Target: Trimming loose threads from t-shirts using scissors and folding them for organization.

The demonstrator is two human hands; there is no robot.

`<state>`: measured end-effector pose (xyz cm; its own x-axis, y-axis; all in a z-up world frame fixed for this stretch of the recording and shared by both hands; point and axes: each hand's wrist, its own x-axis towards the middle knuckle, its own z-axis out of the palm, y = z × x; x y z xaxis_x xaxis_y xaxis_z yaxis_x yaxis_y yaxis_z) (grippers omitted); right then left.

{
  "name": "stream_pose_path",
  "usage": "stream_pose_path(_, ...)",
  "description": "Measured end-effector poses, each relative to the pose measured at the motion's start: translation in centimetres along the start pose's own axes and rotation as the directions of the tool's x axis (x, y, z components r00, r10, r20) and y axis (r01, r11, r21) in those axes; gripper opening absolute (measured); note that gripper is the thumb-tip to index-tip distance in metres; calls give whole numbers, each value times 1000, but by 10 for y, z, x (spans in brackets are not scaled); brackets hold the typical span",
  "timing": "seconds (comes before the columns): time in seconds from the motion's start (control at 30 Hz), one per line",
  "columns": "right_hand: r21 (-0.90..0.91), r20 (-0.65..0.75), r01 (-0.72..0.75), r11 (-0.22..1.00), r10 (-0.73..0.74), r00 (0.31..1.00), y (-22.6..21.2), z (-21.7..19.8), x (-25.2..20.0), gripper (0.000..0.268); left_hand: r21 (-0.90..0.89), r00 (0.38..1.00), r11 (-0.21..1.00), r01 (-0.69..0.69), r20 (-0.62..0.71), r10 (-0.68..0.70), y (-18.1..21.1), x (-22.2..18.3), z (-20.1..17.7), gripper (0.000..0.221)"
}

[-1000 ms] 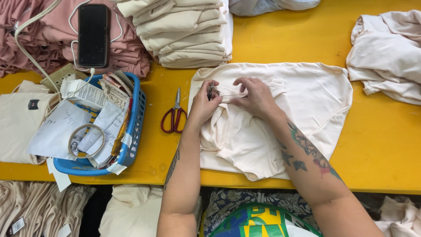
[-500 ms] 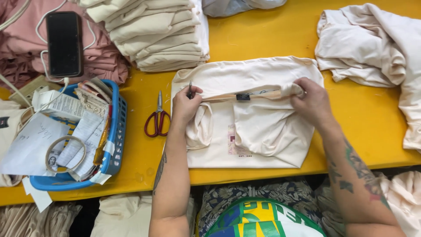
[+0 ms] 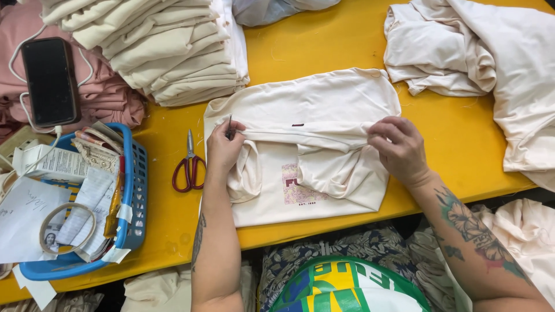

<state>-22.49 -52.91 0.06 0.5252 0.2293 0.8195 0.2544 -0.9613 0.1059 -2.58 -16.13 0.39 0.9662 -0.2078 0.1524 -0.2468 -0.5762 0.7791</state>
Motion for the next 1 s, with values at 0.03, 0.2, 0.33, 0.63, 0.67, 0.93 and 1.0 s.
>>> stream_pose_path(0.03,-3,0,0,1000,0,1000,-1,-2,0,26,-2,1000,1000,-2,1,2,2,0,-1,19)
stream_pose_path(0.2,1,-32,48,999,-47,998,-10,-9,-5,23,-11,1000,1000,-10,17,10,-2,1,-1,19)
stream_pose_path(0.33,12,-23,65,998,-64,998,-8,-8,-6,20,28,999,999,-37,28,36,-7,2,-1,19)
stream_pose_path(0.63,58,105,-44,997,38,994,-6,-5,-8,24,67,997,997,-47,65,43,-11,2,-1,18)
stream_pose_path(0.67,86,175,-98,991,82,981,-7,-5,-7,13,97,997,994,-43,68,36,-17,4,2,19)
stream_pose_path(0.93,235,307,-276,932,198,931,-27,3,11,21,69,991,990,-124,-35,127,78,-45,4,69)
stream_pose_path(1.0,328,377,-385,863,254,891,-33,-4,20,19,43,934,934,-354,62,351,75,-50,33,52)
